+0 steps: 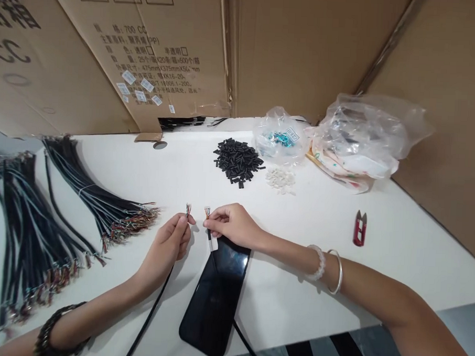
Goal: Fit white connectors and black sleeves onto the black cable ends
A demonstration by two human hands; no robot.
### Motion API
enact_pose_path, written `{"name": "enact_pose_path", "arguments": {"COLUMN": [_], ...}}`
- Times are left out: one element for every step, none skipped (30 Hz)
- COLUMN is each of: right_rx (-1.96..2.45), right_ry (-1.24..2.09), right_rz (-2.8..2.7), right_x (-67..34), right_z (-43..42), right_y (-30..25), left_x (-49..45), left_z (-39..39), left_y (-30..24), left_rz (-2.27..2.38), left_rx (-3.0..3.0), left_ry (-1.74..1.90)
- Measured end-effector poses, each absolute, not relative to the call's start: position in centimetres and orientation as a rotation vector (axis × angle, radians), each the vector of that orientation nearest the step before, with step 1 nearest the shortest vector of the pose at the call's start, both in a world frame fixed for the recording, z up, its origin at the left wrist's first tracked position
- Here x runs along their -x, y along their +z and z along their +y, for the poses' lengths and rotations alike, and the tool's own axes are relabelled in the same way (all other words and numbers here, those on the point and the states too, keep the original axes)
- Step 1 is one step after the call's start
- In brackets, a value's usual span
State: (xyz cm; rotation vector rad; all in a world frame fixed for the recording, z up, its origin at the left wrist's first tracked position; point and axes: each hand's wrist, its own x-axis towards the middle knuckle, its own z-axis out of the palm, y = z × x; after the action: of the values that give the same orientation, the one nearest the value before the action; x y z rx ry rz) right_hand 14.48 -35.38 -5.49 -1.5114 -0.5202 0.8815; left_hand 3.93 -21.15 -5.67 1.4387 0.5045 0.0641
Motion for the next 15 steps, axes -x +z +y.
{"name": "enact_pose_path", "arguments": {"right_rx": [1.503,1.494,1.481,1.465,1.445,1.421,1.394,1.367,1.341,1.319,1.299,1.285,1.275,1.268,1.263], "right_ry": [0.878,0.875,0.876,0.885,0.904,0.929,0.96,0.989,1.013,1.032,1.043,1.047,1.044,1.031,1.006], "right_rz": [-0.505,-0.489,-0.472,-0.453,-0.435,-0.416,-0.401,-0.389,-0.381,-0.376,-0.372,-0.368,-0.366,-0.366,-0.373], "right_x": [-14.4,-14.4,-14.3,-14.2,-14.0,-13.9,-13.8,-13.6,-13.5,-13.4,-13.3,-13.3,-13.3,-13.3,-13.4], "right_z": [-35.3,-35.2,-35.1,-35.0,-34.8,-34.6,-34.4,-34.2,-34.0,-33.8,-33.6,-33.5,-33.4,-33.3,-33.3], "right_y": [-5.3,-5.1,-5.0,-5.0,-4.9,-5.0,-5.0,-5.1,-5.1,-5.1,-5.1,-4.9,-4.6,-4.2,-3.7], "left_x": [-4.1,-4.2,-4.3,-4.3,-4.3,-4.3,-4.2,-4.2,-4.1,-4.1,-4.1,-4.0,-4.0,-4.0,-4.0], "left_z": [-21.2,-21.2,-21.2,-21.2,-21.3,-21.4,-21.5,-21.6,-21.8,-21.9,-22.1,-22.2,-22.3,-22.4,-22.4], "left_y": [-6.0,-6.2,-6.4,-6.5,-6.6,-6.6,-6.5,-6.4,-6.2,-6.0,-5.8,-5.5,-5.2,-4.9,-4.5], "left_rz": [0.516,0.527,0.536,0.543,0.55,0.555,0.56,0.565,0.569,0.571,0.569,0.562,0.551,0.537,0.519], "left_rx": [-1.427,-1.415,-1.402,-1.387,-1.371,-1.354,-1.338,-1.323,-1.31,-1.299,-1.29,-1.283,-1.278,-1.276,-1.279], "left_ry": [0.073,0.077,0.077,0.073,0.068,0.065,0.066,0.07,0.077,0.083,0.089,0.091,0.09,0.09,0.096]}}
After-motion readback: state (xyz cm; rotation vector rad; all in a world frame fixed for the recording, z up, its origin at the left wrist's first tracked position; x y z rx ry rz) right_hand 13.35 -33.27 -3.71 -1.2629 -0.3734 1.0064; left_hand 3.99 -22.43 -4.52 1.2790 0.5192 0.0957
